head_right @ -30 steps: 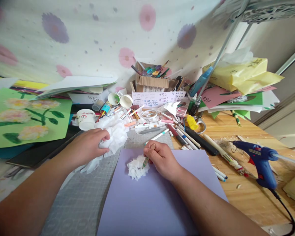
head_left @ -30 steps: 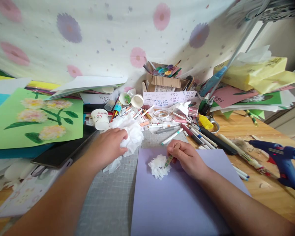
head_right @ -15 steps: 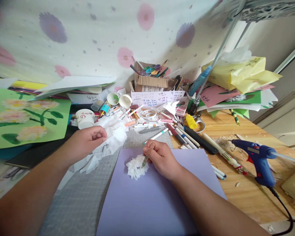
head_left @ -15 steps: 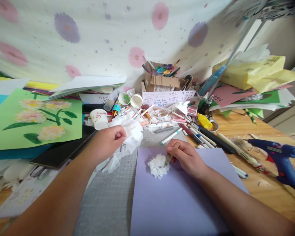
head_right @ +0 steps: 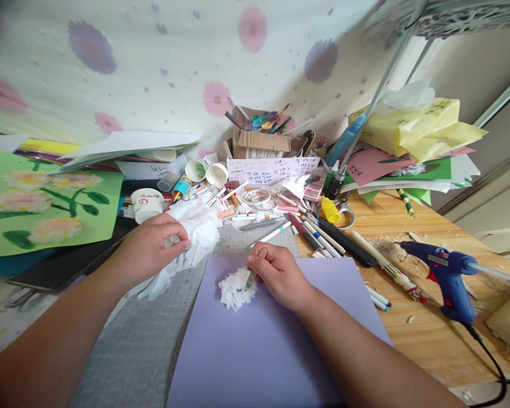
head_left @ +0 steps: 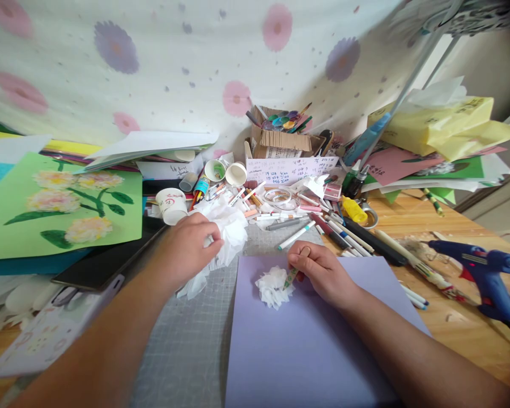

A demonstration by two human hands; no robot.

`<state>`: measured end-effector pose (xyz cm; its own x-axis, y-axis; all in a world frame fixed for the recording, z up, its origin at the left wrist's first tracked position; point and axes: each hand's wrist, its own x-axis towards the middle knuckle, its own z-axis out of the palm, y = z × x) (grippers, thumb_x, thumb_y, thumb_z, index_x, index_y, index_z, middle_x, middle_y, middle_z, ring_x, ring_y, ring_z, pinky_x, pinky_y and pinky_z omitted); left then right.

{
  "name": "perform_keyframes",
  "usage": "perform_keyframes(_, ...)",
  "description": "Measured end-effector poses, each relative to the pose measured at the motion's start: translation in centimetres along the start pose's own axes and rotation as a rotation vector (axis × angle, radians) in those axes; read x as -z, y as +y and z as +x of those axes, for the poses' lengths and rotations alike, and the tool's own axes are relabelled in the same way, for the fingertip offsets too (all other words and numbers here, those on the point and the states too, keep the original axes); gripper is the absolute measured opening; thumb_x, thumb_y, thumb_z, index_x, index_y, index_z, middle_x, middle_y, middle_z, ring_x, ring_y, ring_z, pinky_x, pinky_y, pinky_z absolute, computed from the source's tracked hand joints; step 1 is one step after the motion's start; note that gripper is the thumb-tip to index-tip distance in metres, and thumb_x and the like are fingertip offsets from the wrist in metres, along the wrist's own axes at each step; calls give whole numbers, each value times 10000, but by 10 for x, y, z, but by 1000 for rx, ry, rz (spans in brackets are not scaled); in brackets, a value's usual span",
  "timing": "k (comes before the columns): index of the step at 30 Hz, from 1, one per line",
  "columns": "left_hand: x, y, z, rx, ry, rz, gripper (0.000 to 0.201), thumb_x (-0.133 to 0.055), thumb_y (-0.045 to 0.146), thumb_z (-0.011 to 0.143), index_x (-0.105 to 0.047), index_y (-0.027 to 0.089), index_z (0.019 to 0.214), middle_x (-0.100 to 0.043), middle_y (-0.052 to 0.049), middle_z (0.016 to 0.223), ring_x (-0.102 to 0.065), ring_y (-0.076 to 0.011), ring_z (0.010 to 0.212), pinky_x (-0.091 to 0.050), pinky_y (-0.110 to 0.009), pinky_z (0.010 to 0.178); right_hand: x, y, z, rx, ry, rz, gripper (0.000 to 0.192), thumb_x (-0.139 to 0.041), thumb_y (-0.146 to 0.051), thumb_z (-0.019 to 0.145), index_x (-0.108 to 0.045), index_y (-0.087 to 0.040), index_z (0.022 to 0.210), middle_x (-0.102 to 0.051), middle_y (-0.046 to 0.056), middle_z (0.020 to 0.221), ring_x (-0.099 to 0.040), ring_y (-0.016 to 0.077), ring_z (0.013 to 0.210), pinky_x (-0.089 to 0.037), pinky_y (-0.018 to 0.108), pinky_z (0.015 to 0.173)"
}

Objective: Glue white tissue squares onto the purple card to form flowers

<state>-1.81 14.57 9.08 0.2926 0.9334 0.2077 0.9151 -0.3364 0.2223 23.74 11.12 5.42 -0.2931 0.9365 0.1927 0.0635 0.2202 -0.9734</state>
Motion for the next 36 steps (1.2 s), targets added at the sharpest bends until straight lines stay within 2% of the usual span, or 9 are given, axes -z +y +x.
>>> perform_keyframes(3, -7, 10, -1, 24, -57, 39, 255, -563, 456, 753, -617, 219, 679, -586, -28, 805, -553, -215, 802, -407, -314, 695, 0, 0, 0, 5, -6, 18, 424, -583, -441, 816, -388, -197, 529, -517, -6, 636, -462, 90, 486, -400, 231, 475)
perform_keyframes(6, -13, 13, 0, 31, -88, 79, 121, -557, 289, 727, -604, 217, 642, -589, -22, 764, -554, -209, 784, -393, -312, 675, 0, 0, 0, 8, -9, 19, 424, -581, -435, 820, -384, -197, 530, -516, -7, 642, -458, 87, 482, -395, 231, 473)
perform_keyframes(9, -14, 11, 0, 18, -85, 78, 143, -495, 158, 697, -594, 214, 611, -583, -15, 725, -554, -195, 762, -381, -304, 654, 0, -1, 0, 14, -11, 21, 430, -581, -439, 820, -374, -198, 530, -516, -9, 644, -459, 85, 482, -394, 229, 472)
perform_keyframes(14, -9, 21, -5, 14, 67, -115, 123, -500, 220, 744, -612, 217, 694, -593, 4, 778, -556, -169, 764, -403, -277, 660, 1, 1, 0, 29, -13, 1, 408, -560, -426, 838, -383, -202, 547, -514, -14, 630, -466, 91, 499, -402, 230, 492)
perform_keyframes(17, -10, 40, -13, -115, 156, -305, 131, -510, 218, 775, -631, 217, 724, -588, -5, 810, -556, -165, 811, -428, -273, 721, 2, 2, 0, 55, -21, -40, 378, -532, -389, 859, -394, -204, 560, -503, -18, 605, -464, 97, 515, -405, 230, 511)
perform_keyframes(22, -18, 61, -20, -300, -64, -434, 143, -520, 188, 792, -641, 226, 726, -603, -5, 802, -559, -154, 781, -437, -271, 715, 2, 2, 1, 72, -26, -61, 361, -511, -372, 866, -392, -206, 568, -489, -22, 583, -452, 98, 516, -405, 226, 506)
perform_keyframes(25, -21, 55, -17, -260, -128, -397, 140, -489, 182, 805, -605, 218, 734, -611, 7, 776, -566, -147, 759, -435, -262, 696, 2, 1, 1, 56, -25, -55, 347, -509, -368, 862, -396, -208, 575, -479, -26, 568, -447, 99, 509, -409, 225, 499)
perform_keyframes(31, -15, 23, -6, -27, -2, -101, 114, -500, 226, 779, -564, 217, 873, -603, -13, 919, -580, -186, 801, -435, -305, 695, 1, 1, 0, 53, -32, -66, 344, -507, -348, 861, -389, -209, 570, -478, -18, 584, -443, 102, 517, -415, 226, 497)
perform_keyframes(36, -19, 8, -1, -143, -56, 4, 325, -576, 245, 729, -568, 238, 1054, -558, -45, 1094, -527, -251, 1044, -417, -370, 896, 2, 2, 0, 71, -42, -61, 383, -508, -394, 871, -385, -209, 560, -489, -14, 602, -451, 106, 537, -424, 230, 512)
